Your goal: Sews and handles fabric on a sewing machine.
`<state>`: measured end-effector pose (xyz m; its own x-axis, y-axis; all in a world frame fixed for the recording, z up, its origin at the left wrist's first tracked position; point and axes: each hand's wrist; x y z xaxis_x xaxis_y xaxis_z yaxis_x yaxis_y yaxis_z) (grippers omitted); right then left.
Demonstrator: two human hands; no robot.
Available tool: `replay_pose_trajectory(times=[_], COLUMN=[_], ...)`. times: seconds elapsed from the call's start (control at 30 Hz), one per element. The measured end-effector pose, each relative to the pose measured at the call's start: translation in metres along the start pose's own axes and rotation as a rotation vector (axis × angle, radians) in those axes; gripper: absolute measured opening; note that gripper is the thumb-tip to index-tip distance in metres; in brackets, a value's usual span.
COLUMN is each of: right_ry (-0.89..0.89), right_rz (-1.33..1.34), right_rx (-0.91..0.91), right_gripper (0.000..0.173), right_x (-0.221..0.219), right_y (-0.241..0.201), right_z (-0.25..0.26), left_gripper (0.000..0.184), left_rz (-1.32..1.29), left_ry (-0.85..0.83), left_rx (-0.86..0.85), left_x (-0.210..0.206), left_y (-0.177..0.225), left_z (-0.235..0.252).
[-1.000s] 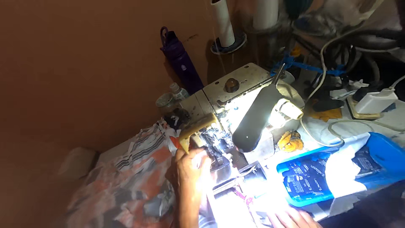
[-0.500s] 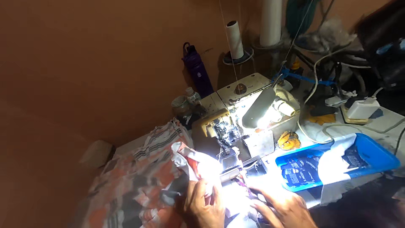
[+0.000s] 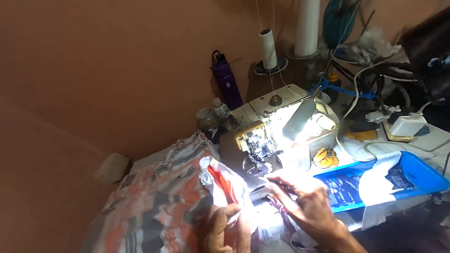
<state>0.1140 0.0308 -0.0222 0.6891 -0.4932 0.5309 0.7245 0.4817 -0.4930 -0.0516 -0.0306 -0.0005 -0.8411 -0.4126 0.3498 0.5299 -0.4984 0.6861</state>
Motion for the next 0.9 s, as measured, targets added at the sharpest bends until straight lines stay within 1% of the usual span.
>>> replay_pose_trajectory(times=[0.03,0.07,0.13,0.17,0.27,0.43,0.53,0.63,0.7,0.77,0.83,0.9], right_ry=[-0.053,-0.128,-0.266,-0.307,-0.348,-0.507,-0.533,-0.546,-0.583,-0.649,-0.689,-0.639], right_rz=[0.119,0.251,0.502,0.559,0.606,0.736,0.781,0.839,0.869,0.93,0.975,0.95], right_rx=[-0.014,0.019,0.166,0.24,0.365,0.397,0.402,0.435,0.463,0.476,0.448,0.423], right_gripper=[0.025,0.03,0.039,0.039,0.036,0.017,0.019,0.026,0.022,0.013,0.01,0.009], right_x=[0.009,0.017,0.023,0.022,0.017,0.016,0.013,0.01,0.009,0.015,0.032,0.052], right_y=[0.003,0.007,0.011,0.011,0.004,-0.001,-0.001,-0.006,-0.011,-0.013,-0.01,0.001], right_z=[-0.002,-0.002,0.0,0.001,0.001,0.002,-0.002,-0.003,-0.005,-0.009,-0.015,-0.019], left_gripper=[0.016,0.014,0.011,0.01,0.016,0.016,0.011,0.013,0.016,0.021,0.033,0.038], left_rz=[-0.074,-0.135,-0.24,-0.284,-0.361,-0.465,-0.574,-0.618,-0.584,-0.463,-0.182,0.217], left_ry=[-0.053,-0.11,-0.204,-0.254,-0.361,-0.435,-0.458,-0.482,-0.492,-0.523,-0.62,-0.772], left_rx=[0.009,0.021,0.037,0.041,0.044,0.069,0.108,0.111,0.09,0.058,0.036,0.025], left_x=[0.009,0.017,0.029,0.034,0.047,0.065,0.074,0.074,0.071,0.072,0.076,0.076], left_y=[0.002,0.005,0.008,0.01,0.016,0.018,0.018,0.016,0.015,0.018,0.021,0.015], left_z=[-0.001,-0.003,-0.004,-0.005,-0.007,-0.011,-0.012,-0.014,-0.017,-0.017,-0.014,-0.007])
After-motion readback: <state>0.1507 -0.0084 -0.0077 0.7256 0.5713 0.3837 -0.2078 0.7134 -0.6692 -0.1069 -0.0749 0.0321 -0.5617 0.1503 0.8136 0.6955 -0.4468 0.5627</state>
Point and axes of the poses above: each hand's wrist, its own z-axis towards the middle knuckle, its own x-axis out of the back of the hand, y = z × x, and after that the axes turned 14 degrees about -z, right-handed
